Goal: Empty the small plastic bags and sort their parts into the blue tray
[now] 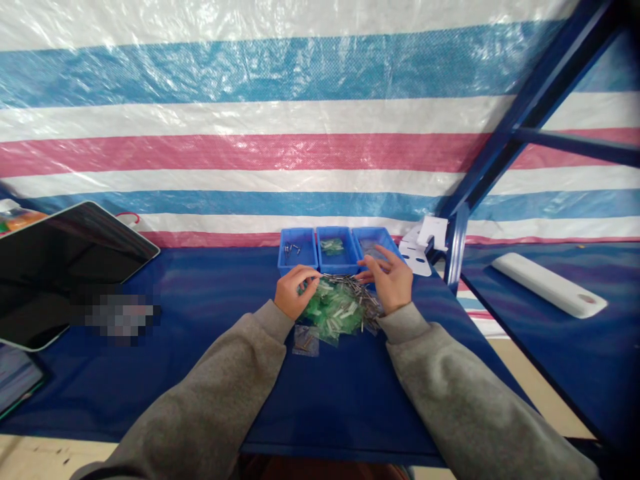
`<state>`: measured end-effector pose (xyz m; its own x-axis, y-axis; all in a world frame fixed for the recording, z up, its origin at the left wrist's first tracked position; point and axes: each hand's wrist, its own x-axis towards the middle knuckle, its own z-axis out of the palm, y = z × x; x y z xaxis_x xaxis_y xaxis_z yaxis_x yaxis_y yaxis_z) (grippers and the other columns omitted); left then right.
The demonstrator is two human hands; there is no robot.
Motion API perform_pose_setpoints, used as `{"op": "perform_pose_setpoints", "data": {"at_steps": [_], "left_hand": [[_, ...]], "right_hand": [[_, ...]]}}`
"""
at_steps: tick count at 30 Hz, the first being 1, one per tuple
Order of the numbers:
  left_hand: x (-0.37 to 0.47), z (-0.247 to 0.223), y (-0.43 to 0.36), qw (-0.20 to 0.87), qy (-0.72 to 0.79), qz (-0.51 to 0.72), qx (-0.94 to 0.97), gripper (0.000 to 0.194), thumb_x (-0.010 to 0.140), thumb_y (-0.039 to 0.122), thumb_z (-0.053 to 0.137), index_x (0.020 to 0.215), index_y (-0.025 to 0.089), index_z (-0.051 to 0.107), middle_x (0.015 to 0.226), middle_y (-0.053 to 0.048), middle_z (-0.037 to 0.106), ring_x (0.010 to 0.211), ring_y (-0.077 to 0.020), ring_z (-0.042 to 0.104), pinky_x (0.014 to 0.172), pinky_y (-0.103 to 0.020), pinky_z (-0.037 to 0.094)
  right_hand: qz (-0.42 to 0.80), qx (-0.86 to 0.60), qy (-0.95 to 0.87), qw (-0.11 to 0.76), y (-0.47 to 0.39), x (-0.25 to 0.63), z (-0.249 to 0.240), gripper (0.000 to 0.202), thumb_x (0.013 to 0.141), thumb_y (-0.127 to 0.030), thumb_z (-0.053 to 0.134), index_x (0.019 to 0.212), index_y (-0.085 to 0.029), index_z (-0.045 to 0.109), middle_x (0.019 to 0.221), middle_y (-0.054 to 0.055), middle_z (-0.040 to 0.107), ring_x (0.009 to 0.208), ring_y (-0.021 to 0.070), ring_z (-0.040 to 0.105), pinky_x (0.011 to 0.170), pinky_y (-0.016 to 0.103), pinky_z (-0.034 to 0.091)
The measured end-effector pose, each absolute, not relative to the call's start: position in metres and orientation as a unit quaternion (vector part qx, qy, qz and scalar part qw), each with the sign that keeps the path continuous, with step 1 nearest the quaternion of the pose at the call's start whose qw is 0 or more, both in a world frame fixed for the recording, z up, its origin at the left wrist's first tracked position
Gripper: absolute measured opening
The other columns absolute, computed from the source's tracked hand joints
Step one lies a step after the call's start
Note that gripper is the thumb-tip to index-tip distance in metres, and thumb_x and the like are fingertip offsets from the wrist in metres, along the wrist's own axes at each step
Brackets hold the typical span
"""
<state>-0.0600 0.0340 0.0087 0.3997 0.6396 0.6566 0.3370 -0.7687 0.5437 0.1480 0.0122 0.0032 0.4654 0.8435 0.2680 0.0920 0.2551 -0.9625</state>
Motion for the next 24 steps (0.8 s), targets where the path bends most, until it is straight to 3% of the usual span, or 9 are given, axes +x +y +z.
{"op": "perform_pose_setpoints", "data": {"at_steps": [4, 8, 11, 17, 24], "left_hand": [[-0.062, 0.008, 0.034, 0.089, 0.27, 0.339, 0.897, 0.022, 0.078, 0.028, 0.057, 0.097, 0.017, 0.063, 0.097, -0.008, 0.063, 0.089, -0.0186, 0.058, 0.081, -0.033, 0.046], [-0.061, 0.004, 0.035, 0.024, 0.262, 0.279, 0.924, 0.022, 0.077, 0.028, 0.056, 0.094, 0.017, 0.064, 0.098, -0.009, 0.064, 0.09, -0.0202, 0.057, 0.08, -0.034, 0.046], [-0.059, -0.002, 0.037, 0.01, 0.263, 0.295, 0.919, 0.018, 0.08, 0.024, 0.051, 0.09, 0.017, 0.065, 0.094, -0.008, 0.066, 0.086, -0.0178, 0.059, 0.079, -0.032, 0.047], [-0.058, -0.006, 0.04, -0.001, 0.268, 0.331, 0.905, 0.022, 0.087, 0.023, 0.044, 0.09, 0.017, 0.065, 0.088, -0.007, 0.068, 0.083, -0.0167, 0.061, 0.077, -0.031, 0.047], [-0.057, 0.011, 0.029, 0.063, 0.261, 0.439, 0.857, 0.02, 0.085, 0.023, 0.05, 0.097, 0.017, 0.064, 0.096, -0.007, 0.068, 0.091, -0.017, 0.061, 0.086, -0.032, 0.046]], "right_hand": [[0.083, -0.548, -0.649, 0.521, 0.001, 0.136, 0.002, 0.023, 0.082, -0.035, 0.053, 0.093, -0.019, 0.065, 0.079, 0.005, 0.066, 0.061, 0.0149, 0.06, 0.058, 0.029, 0.051], [0.029, -0.475, -0.784, 0.4, -0.003, 0.128, -0.002, 0.021, 0.081, -0.028, 0.054, 0.098, -0.02, 0.064, 0.091, 0.006, 0.065, 0.085, 0.0189, 0.06, 0.076, 0.031, 0.049], [0.007, -0.463, -0.811, 0.358, -0.001, 0.128, -0.006, 0.025, 0.078, -0.028, 0.058, 0.101, -0.019, 0.062, 0.095, 0.007, 0.064, 0.092, 0.0208, 0.058, 0.08, 0.034, 0.048], [-0.013, -0.476, -0.809, 0.345, 0.003, 0.13, -0.013, 0.024, 0.078, -0.026, 0.058, 0.1, -0.02, 0.063, 0.095, 0.007, 0.064, 0.091, 0.0216, 0.057, 0.079, 0.035, 0.048], [0.015, -0.465, -0.772, 0.433, 0.0, 0.124, 0.0, 0.018, 0.086, -0.028, 0.048, 0.088, -0.019, 0.064, 0.089, 0.007, 0.063, 0.085, 0.0184, 0.058, 0.077, 0.031, 0.046]]}}
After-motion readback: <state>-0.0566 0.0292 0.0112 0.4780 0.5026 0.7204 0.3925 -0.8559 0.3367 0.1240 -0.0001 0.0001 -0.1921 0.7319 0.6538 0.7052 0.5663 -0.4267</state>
